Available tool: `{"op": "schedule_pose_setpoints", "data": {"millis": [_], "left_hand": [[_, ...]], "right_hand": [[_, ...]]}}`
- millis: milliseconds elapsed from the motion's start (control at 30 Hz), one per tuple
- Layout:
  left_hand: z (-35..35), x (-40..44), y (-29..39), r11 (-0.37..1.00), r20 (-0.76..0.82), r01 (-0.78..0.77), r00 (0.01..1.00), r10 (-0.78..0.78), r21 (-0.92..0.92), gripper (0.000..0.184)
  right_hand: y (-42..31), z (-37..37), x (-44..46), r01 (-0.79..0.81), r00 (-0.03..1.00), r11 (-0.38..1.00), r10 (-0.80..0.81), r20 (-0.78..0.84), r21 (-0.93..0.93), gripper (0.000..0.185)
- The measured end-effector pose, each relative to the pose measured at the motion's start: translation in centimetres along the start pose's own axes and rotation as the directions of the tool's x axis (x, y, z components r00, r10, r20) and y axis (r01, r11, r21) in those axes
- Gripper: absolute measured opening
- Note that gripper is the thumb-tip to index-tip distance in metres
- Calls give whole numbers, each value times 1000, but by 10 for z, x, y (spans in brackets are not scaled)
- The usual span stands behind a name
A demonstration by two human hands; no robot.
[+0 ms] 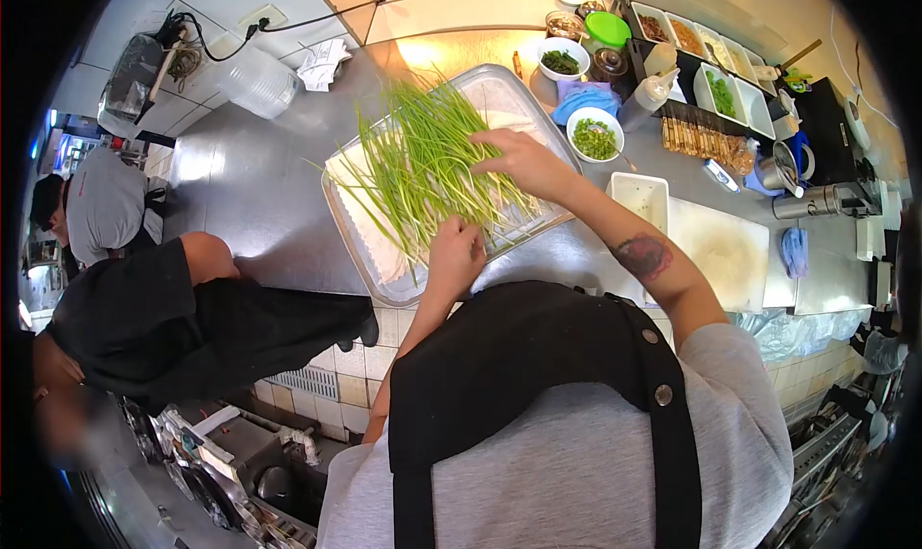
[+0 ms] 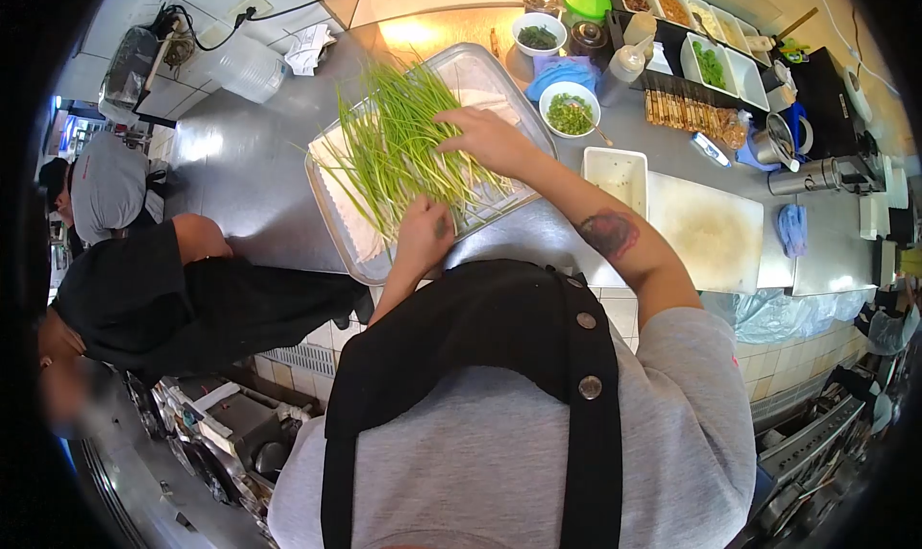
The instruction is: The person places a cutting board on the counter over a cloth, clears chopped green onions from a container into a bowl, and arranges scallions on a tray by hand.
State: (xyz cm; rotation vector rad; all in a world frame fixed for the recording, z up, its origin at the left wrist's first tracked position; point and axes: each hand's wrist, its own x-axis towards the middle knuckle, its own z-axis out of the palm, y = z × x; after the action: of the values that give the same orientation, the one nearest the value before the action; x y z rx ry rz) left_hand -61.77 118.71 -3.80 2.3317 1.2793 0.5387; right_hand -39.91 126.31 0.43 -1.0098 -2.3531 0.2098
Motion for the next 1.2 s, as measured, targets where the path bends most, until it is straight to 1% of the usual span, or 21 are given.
{"op": "schedule_pose_setpoints", "data": {"millis": [67,100,133,200,300,400,433,500,533,633,700,800,833,900,933,1000,1033,1100,1167,1200], "left_hand": [[13,-9,-3,999,56,37,998,-37,7,14],[19,-10,-4,999,82,51,995,-52,14,13],[19,-8,-4,995,108,70,991,-77,66,12],[20,-4,-1,981,157,98,980,-125,169,10],[15,4,3,964,231,119,957,-175,236,9],[21,10,-1,968,196,45,976,-95,245,7],[25,11,-1,959,169,34,982,-84,280,7],[34,13,0,938,116,15,991,-58,347,5],[33,16,0,940,148,22,986,-76,340,5],[28,22,0,946,236,43,964,-124,320,6],[23,26,0,952,287,55,947,-146,302,7],[10,24,7,972,287,0,956,-69,234,9],[1,24,12,986,306,4,951,-54,164,9],[-24,24,23,1000,342,14,939,-22,25,10],[-35,25,24,998,357,-6,934,29,-65,9],[-59,25,23,970,372,-41,919,131,-240,7],[-76,25,24,939,405,57,910,91,-339,6],[-107,25,22,825,478,249,878,29,-508,5],[-117,25,13,663,298,296,948,-114,-688,4],[-120,25,9,568,216,292,956,-200,-770,3]], "right_hand": [[2,-2,-14,-156,985,988,156,-71,4,30],[7,1,-21,-245,966,967,250,-71,68,31],[10,4,-28,-378,923,923,381,-52,69,28],[13,11,-44,-622,781,781,624,-18,61,22],[6,18,-57,-690,669,681,729,143,-246,15],[3,43,-65,-718,683,696,705,193,-2,13],[-1,48,-66,-741,668,665,720,187,90,16],[-1,51,-70,-743,668,640,689,282,194,22],[-1,52,-71,-743,668,622,669,328,245,25],[6,51,-76,-723,690,668,682,242,177,25],[9,50,-78,-741,671,652,714,201,159,24],[9,48,-75,-740,671,647,726,150,185,23],[8,47,-73,-735,675,647,725,136,201,23],[8,47,-68,-757,643,604,757,120,249,21],[8,47,-65,-766,626,582,771,113,275,21],[8,49,-60,-775,622,593,776,101,216,18],[9,50,-58,-779,620,598,779,93,187,17],[14,59,-58,-776,622,601,779,79,192,14],[15,58,-57,-777,620,597,781,77,200,13],[16,58,-58,-779,618,593,782,83,205,13]]}}
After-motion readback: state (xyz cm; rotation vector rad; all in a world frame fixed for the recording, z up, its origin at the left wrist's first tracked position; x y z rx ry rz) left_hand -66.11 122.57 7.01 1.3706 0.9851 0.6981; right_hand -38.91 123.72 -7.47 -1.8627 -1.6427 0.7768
